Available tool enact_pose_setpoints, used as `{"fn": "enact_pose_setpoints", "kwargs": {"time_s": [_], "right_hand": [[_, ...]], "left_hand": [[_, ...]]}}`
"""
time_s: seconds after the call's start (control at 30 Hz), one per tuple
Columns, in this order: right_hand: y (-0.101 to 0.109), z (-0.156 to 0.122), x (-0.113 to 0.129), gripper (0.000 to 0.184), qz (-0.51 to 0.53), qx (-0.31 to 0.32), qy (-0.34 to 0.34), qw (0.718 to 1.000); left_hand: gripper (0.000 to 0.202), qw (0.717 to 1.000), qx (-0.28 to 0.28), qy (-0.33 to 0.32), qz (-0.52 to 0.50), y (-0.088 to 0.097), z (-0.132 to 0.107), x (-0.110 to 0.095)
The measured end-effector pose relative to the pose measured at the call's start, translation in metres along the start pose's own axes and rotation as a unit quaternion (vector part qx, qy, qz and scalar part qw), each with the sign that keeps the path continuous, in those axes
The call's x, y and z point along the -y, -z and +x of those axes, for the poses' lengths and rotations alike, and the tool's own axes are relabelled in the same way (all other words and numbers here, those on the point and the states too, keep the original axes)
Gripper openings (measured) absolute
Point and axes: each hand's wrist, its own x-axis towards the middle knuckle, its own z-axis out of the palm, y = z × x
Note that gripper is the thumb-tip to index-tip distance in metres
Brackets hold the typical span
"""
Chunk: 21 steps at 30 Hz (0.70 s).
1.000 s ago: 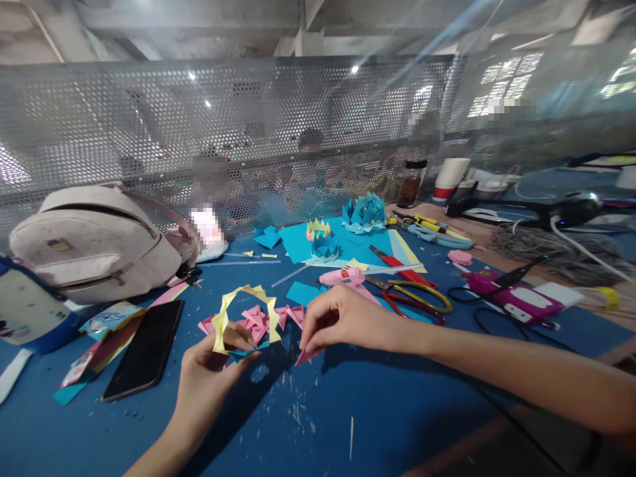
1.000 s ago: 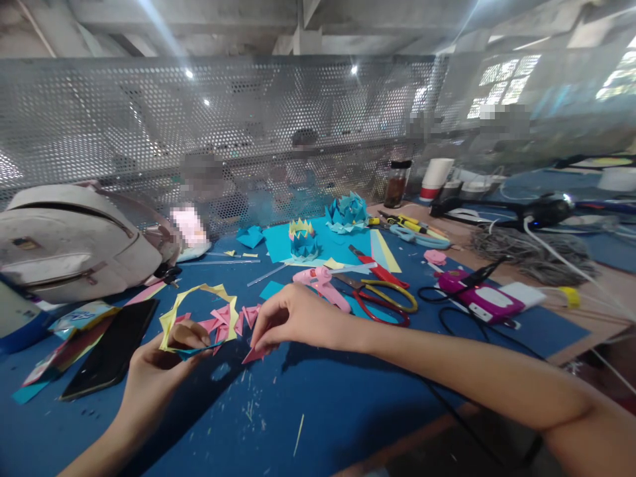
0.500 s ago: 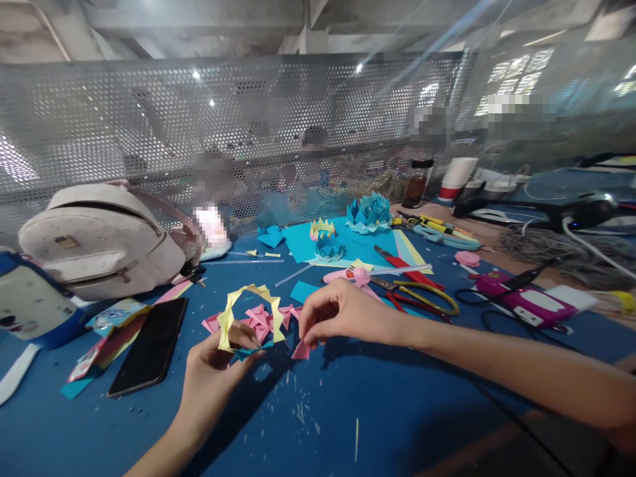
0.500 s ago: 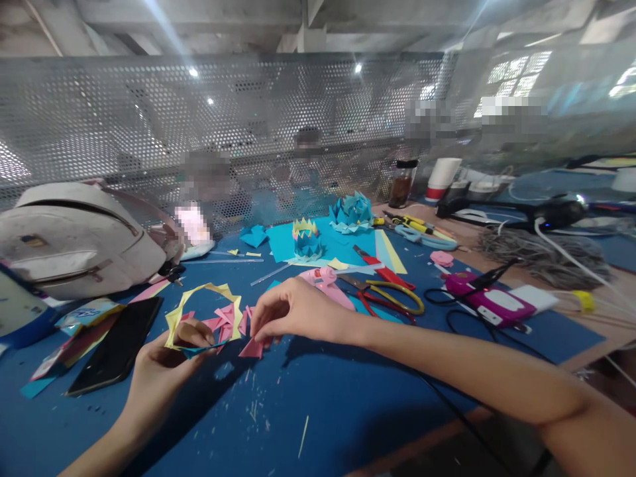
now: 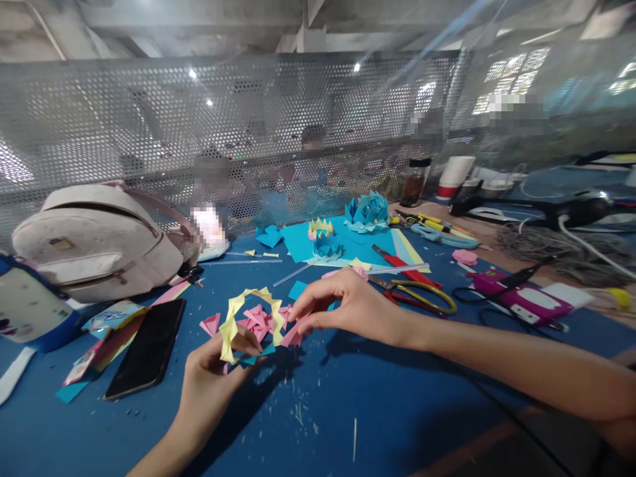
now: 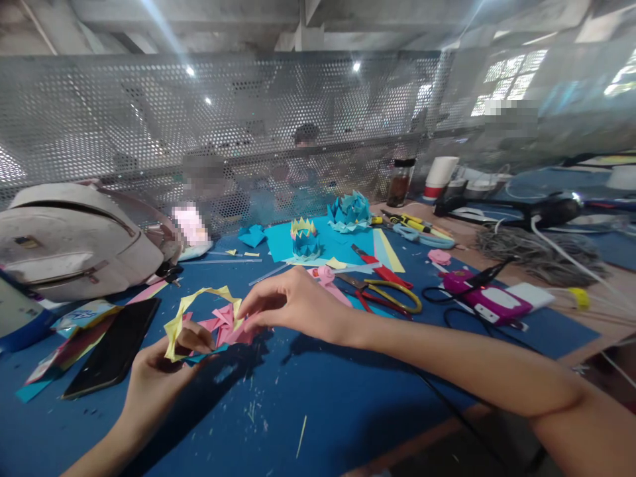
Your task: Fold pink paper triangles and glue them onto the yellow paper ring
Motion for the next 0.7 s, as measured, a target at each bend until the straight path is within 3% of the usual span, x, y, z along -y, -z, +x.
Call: {"fn": "enact_pose_setpoints", "kwargs": {"time_s": [0.07, 0.17, 0.4, 0.5, 0.7], "right_hand": [[-0.002, 0.001, 0.005, 0.003, -0.09, -0.006, 0.083, 0.992], [-0.006, 0.003, 0.006, 0.008, -0.213, 0.027, 0.164, 0.963], [-0.017, 0.008, 0.001, 0.015, -0.408, 0.104, 0.212, 0.882], [-0.018, 0.011, 0.002, 0.013, -0.403, 0.118, 0.2, 0.885], [-0.02, 0.015, 0.004, 0.012, -0.323, 0.117, 0.136, 0.929]], "left_hand": [[0.013, 0.999, 0.026, -0.032, 0.024, 0.001, -0.001, -0.002], [0.013, 0.993, 0.049, -0.08, 0.068, 0.002, -0.001, -0.004], [0.013, 0.991, 0.038, -0.09, 0.091, 0.001, -0.002, -0.002], [0.014, 0.994, 0.044, -0.069, 0.076, 0.003, -0.002, -0.001], [0.012, 0.999, 0.013, 0.015, 0.029, 0.002, -0.004, -0.001]]}}
